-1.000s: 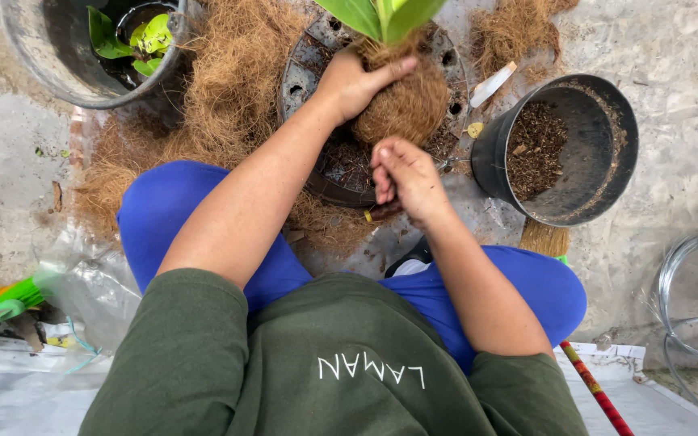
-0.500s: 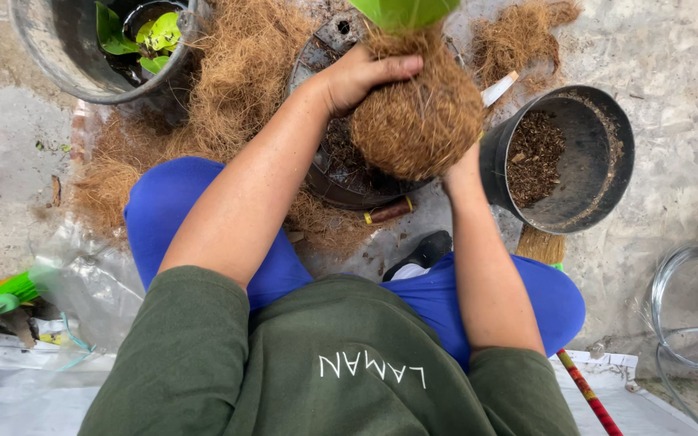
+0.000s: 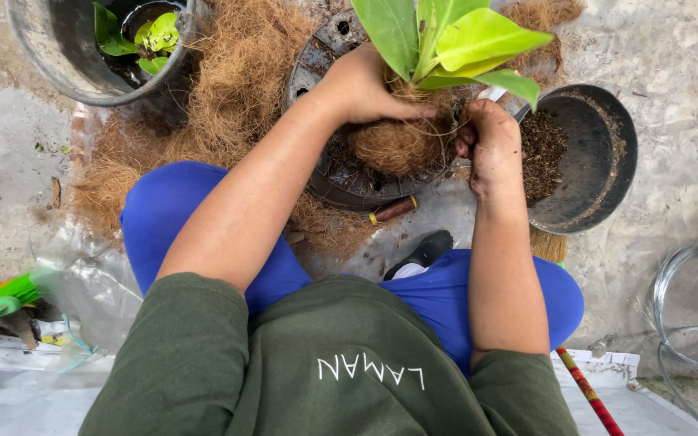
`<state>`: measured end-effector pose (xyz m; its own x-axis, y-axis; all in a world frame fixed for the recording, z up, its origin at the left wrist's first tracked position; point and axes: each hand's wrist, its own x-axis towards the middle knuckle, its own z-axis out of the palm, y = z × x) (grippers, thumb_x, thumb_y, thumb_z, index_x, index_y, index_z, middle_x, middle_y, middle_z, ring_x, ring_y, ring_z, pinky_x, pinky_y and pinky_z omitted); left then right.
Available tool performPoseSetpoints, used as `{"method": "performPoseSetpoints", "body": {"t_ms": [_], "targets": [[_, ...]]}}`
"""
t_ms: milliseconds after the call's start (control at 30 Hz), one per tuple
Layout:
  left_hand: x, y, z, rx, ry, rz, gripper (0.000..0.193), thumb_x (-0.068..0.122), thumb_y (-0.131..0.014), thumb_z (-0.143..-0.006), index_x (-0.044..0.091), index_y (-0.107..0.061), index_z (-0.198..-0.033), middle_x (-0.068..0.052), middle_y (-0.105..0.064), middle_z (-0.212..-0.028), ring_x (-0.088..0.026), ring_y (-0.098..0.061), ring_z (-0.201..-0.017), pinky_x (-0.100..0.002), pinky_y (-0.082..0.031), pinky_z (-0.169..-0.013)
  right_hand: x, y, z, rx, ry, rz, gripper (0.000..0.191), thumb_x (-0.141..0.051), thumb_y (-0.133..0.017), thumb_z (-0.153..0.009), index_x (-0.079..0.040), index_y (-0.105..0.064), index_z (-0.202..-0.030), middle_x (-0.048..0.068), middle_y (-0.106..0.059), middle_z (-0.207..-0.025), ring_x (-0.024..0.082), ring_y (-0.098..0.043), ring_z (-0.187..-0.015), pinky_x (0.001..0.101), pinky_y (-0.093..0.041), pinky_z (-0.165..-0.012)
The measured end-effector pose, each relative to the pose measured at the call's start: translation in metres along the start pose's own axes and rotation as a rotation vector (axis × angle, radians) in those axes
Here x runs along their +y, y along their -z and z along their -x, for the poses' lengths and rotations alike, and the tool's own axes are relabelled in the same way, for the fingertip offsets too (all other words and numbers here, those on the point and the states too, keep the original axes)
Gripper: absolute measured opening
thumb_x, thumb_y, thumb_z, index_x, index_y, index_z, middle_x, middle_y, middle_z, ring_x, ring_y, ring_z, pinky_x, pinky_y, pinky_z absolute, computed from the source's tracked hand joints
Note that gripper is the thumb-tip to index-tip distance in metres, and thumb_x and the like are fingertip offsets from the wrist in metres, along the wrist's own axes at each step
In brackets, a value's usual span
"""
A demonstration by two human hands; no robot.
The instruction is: The person sits on the floor and wraps a plant's root ball with coconut coir. They repeatedly add and press the coir around the roots, shaping it into a compact ball by hand.
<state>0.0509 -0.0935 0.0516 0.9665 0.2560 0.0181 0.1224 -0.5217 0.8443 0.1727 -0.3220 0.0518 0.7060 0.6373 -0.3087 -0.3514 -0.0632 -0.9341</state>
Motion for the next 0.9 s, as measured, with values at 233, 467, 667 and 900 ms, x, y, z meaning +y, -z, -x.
{"method": "performPoseSetpoints", "body": {"t_ms": [233, 467, 667, 900], "targets": [[0.028, -0.021, 0.01, 0.079, 0.234, -0.144, 0.096, 0.086, -0.074, -0.065, 0.019, -0.063, -0.133, -0.01, -0.072, -0.124, -0.03, -0.067, -0.118, -0.04, -0.053, -0.099, 0.018, -0.011, 0.0, -0.037, -0.014, 0.03, 0.015, -0.012, -0.054, -0.107, -0.005, -0.059, -0.094, -0.001, -0.049, -0.069, 0.008, -0.044, -0.057, 0.0223, -0.039, -0.051], [-0.004, -0.017, 0.001, -0.02, -0.083, -0.374, 0.099, 0.084, -0.079, -0.064, 0.011, -0.066, -0.13, -0.019, -0.064, -0.132, -0.043, -0.056, -0.126, -0.051, -0.042, -0.103, 0.023, -0.004, -0.009, -0.087, 0.047, -0.002, 0.014, -0.01, -0.054, -0.107, -0.003, -0.057, -0.095, -0.002, -0.056, -0.078, 0.007, -0.049, -0.062, 0.0235, -0.044, -0.054], [-0.023, -0.037, 0.0, -0.082, 0.131, 0.333, 0.104, 0.069, -0.088, -0.063, 0.006, -0.056, -0.14, -0.017, -0.063, -0.14, -0.032, -0.056, -0.136, -0.044, -0.041, -0.117, 0.009, -0.028, 0.015, -0.144, -0.037, 0.274, 0.02, -0.019, -0.051, -0.108, -0.005, -0.06, -0.095, -0.001, -0.056, -0.066, 0.008, -0.052, -0.052, 0.0208, -0.044, -0.049], [-0.025, -0.041, -0.005, 0.175, 0.352, 0.492, 0.107, 0.069, -0.085, -0.067, 0.002, -0.049, -0.142, -0.021, -0.06, -0.138, -0.031, -0.057, -0.13, -0.042, -0.043, -0.111, 0.023, -0.067, 0.058, -0.333, -0.168, 0.118, 0.024, -0.023, -0.05, -0.107, -0.006, -0.06, -0.093, -0.002, -0.05, -0.06, 0.007, -0.044, -0.048, 0.0216, -0.039, -0.045]]}}
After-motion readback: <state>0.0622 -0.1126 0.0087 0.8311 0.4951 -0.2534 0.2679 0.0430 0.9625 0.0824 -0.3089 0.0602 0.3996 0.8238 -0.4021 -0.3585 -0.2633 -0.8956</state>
